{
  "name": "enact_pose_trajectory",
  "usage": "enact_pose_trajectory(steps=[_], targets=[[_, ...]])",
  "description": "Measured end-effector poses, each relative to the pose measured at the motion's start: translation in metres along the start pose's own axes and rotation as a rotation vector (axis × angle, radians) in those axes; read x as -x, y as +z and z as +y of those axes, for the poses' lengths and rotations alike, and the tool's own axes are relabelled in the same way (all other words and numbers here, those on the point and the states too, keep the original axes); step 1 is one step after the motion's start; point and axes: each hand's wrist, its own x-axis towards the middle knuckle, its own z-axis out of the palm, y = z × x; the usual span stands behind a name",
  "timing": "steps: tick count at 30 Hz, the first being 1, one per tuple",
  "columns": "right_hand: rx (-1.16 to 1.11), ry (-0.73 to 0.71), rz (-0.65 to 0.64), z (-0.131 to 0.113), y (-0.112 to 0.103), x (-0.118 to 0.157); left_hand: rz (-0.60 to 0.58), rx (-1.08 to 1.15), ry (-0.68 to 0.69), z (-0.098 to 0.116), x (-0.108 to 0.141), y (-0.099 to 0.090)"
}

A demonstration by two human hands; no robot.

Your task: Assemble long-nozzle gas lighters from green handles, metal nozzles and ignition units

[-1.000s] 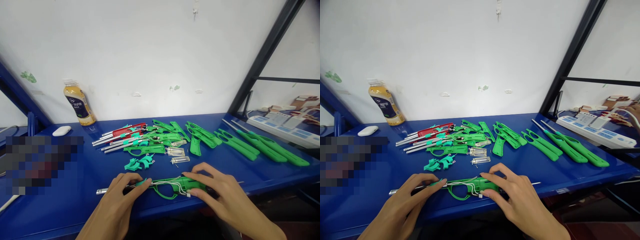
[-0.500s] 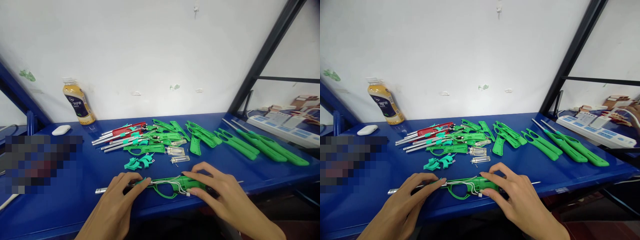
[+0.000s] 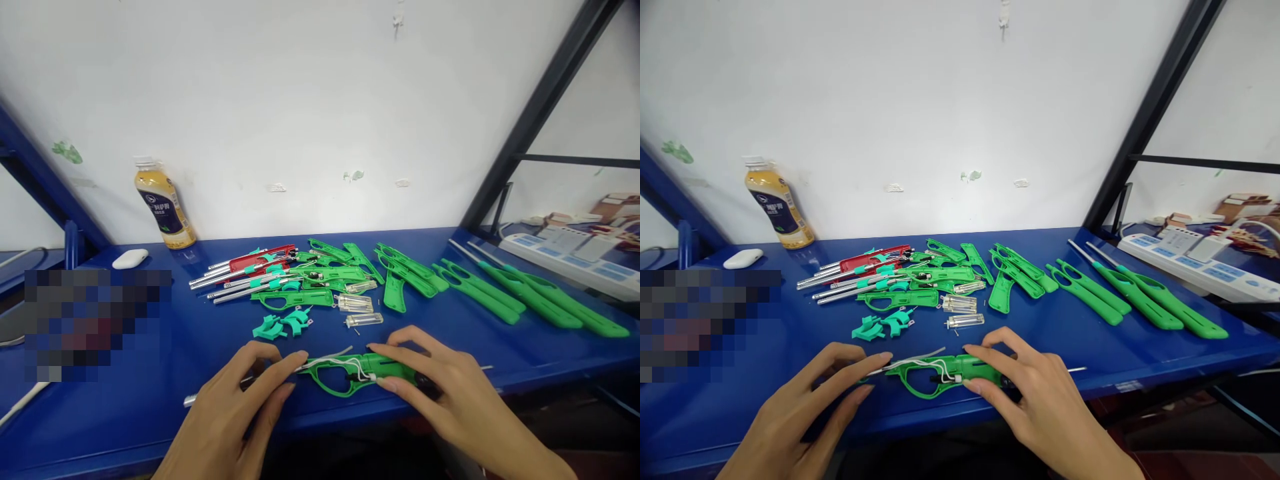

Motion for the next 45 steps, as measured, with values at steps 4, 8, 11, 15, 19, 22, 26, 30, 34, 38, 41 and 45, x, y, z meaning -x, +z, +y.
enact_pose_trajectory(steps=[4,8,11,15,19,22,26,30,34,38,41,45], targets=[[0.008,-0.025,0.14,-0.004,-0.004,-0.001,0.048,0.015,-0.015,0.001,0.001,-0.001],[-0.003,-0.094,0.38,-0.026,-0.019,-0.008,0.062,0.025,-0.015,0.004,0.003,-0.003],[0.029,-0.201,0.371,-0.049,-0.028,-0.016,0.104,0.029,0.025,0.007,0.004,-0.005],[0.026,-0.284,0.208,-0.071,-0.026,-0.027,0.165,0.042,0.058,0.011,0.004,-0.006],[-0.043,-0.326,0.161,-0.074,-0.015,-0.034,0.181,0.052,0.083,0.013,0.004,-0.008],[-0.058,-0.343,0.161,-0.073,-0.011,-0.035,0.142,0.019,0.063,0.014,0.004,-0.009],[-0.04,-0.37,0.179,-0.074,-0.014,-0.036,0.159,0.002,0.087,0.015,0.004,-0.008],[0.003,-0.385,0.152,-0.076,-0.017,-0.039,0.147,-0.054,0.123,0.016,0.003,-0.006],[-0.023,-0.37,0.131,-0.076,-0.018,-0.039,0.157,-0.08,0.167,0.018,0.002,-0.005],[-0.102,-0.33,0.061,-0.076,-0.018,-0.037,0.091,-0.08,0.167,0.016,0.005,-0.005],[-0.196,-0.262,-0.033,-0.076,-0.018,-0.038,0.054,-0.081,0.141,0.014,0.008,-0.005],[-0.37,-0.136,-0.061,-0.076,-0.02,-0.039,0.061,-0.12,0.122,0.012,0.009,-0.005]])
